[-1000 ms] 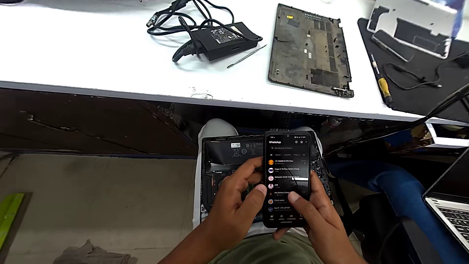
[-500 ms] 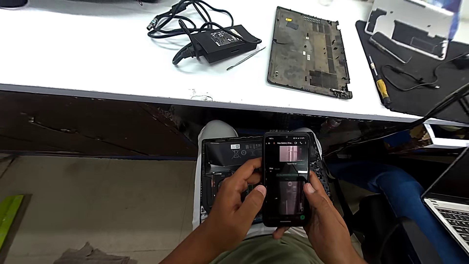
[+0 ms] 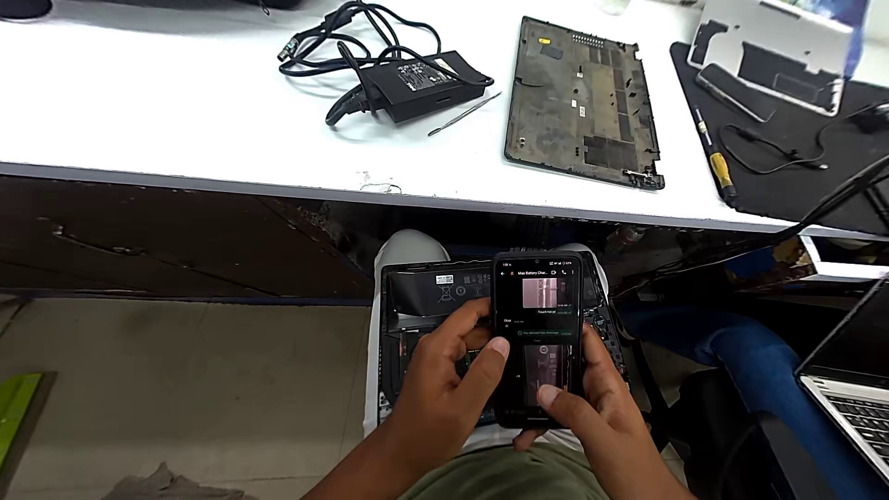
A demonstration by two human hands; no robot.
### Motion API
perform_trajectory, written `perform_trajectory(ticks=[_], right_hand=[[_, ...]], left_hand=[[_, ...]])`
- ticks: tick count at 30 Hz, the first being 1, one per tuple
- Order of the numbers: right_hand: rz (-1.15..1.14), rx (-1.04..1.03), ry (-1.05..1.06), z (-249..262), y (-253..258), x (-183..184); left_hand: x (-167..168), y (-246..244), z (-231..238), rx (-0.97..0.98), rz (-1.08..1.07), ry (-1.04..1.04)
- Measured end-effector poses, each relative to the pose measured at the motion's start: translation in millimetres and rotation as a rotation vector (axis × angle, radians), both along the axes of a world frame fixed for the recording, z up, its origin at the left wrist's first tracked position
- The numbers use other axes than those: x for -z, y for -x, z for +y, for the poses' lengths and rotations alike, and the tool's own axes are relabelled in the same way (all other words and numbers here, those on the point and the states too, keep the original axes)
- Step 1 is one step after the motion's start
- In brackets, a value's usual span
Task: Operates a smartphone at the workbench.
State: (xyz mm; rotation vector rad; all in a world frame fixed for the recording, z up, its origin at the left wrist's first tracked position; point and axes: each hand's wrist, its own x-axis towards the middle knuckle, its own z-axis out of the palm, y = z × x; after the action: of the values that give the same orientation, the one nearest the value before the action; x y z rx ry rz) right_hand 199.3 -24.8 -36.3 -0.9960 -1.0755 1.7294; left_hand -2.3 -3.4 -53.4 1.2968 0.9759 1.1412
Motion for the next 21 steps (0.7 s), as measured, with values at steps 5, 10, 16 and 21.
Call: perform_trajectory(ticks=[5, 10, 16, 21], right_hand=[[-0.033, -0.045, -0.047, -0.9, 0.9, 2.3], [-0.018, -0.078, -0.088, -2.0, 0.1, 5.5], [-0.014, -0.06, -0.105, -1.5, 0.9, 4.2], [-0.035, -0.063, -0.126, -0.8, 1.0, 5.8]], left_hand=[[-1.5, -4.3, -0.4, -0.09, 0.009, 0.022], [-2.9, -4.2, 0.2, -0.133, 0.03, -0.002], [7.0, 5.0, -2.5, 0.101, -0.108, 0.009], [15.3, 2.4, -8.6, 0.21, -0.17, 0.069]])
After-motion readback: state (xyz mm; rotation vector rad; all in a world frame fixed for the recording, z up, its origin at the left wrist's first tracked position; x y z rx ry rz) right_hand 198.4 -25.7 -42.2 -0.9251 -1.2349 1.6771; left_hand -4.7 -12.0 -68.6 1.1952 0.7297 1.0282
